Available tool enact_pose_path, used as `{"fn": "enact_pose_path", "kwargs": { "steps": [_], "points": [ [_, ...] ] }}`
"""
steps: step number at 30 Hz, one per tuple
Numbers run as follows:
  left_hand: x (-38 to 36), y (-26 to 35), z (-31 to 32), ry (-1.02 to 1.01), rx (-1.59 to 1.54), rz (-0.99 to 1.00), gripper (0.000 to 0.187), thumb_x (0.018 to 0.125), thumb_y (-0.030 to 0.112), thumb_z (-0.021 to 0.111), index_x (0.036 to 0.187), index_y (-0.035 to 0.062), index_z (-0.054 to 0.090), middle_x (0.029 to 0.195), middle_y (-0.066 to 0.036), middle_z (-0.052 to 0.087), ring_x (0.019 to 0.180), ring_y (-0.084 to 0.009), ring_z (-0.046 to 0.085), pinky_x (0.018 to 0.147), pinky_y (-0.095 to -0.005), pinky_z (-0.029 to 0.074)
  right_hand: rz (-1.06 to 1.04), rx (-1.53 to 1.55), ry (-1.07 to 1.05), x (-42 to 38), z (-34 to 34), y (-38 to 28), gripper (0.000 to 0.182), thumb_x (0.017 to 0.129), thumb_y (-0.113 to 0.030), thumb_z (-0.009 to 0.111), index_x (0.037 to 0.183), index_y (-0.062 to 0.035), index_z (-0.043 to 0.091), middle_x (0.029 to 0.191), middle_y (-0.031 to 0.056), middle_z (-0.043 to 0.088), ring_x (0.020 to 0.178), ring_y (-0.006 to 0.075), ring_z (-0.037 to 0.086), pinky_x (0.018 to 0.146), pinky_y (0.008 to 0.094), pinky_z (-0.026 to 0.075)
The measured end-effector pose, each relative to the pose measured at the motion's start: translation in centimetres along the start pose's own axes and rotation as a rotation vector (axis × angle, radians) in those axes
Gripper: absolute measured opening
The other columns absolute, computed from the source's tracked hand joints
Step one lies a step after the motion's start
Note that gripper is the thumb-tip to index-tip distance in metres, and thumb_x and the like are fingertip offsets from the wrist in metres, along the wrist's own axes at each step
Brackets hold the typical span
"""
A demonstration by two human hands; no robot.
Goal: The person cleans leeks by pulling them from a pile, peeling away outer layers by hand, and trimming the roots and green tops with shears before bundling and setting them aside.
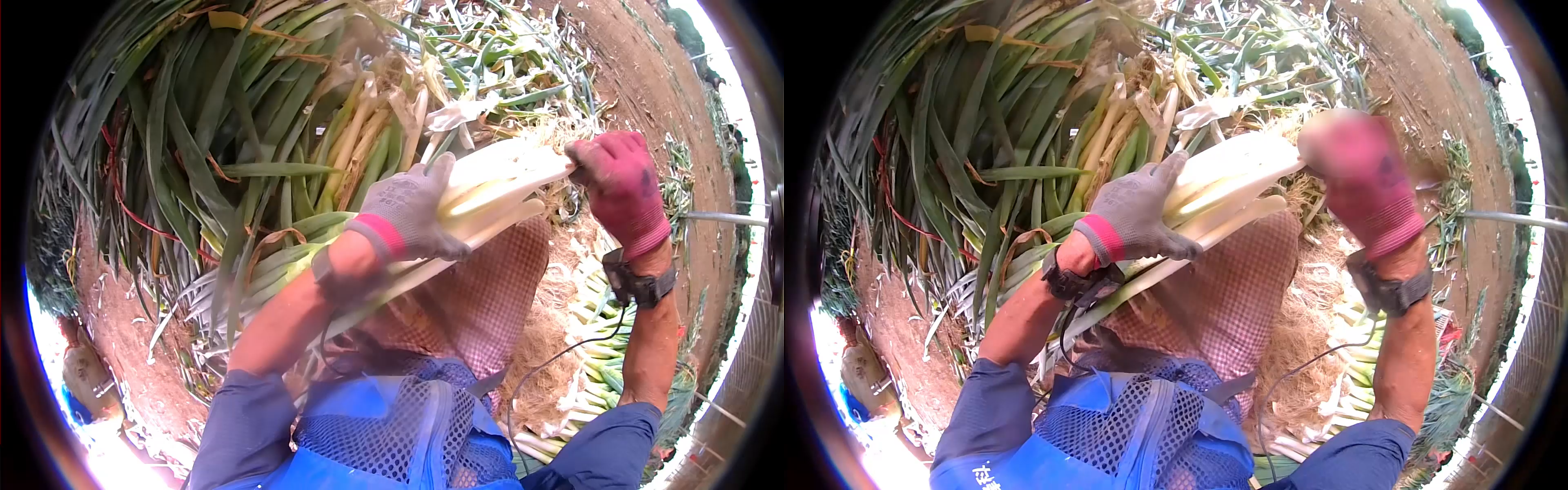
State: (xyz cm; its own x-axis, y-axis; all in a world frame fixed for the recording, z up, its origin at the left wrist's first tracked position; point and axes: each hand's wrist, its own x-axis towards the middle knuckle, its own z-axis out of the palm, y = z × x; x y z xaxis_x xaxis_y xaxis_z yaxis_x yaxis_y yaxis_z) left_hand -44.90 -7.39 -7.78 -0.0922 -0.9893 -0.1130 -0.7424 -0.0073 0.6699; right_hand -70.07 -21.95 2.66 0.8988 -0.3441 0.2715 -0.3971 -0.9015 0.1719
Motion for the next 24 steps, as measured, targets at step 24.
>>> {"fn": "enact_pose_path", "kwargs": {
  "steps": [24],
  "points": [
    [0.9, -2.6, 0.4, -0.182, -0.195, 0.029, 0.111, 0.06, 0.054, 0.092, 0.149, 0.0034, 0.05, 0.128, -0.025, 0.068, 0.117, -0.0397, 0.067, 0.104, -0.0422, 0.052, -0.074, 0.089, -0.404, 2.8, 7.8, -7.6, 0.05, 0.077, -0.028, 0.076, 0.123, -0.0115, 0.064, 0.104, 0.0094, 0.068, 0.101, 0.0284, 0.067, 0.093, 0.0453, 0.047]
  ]
}}
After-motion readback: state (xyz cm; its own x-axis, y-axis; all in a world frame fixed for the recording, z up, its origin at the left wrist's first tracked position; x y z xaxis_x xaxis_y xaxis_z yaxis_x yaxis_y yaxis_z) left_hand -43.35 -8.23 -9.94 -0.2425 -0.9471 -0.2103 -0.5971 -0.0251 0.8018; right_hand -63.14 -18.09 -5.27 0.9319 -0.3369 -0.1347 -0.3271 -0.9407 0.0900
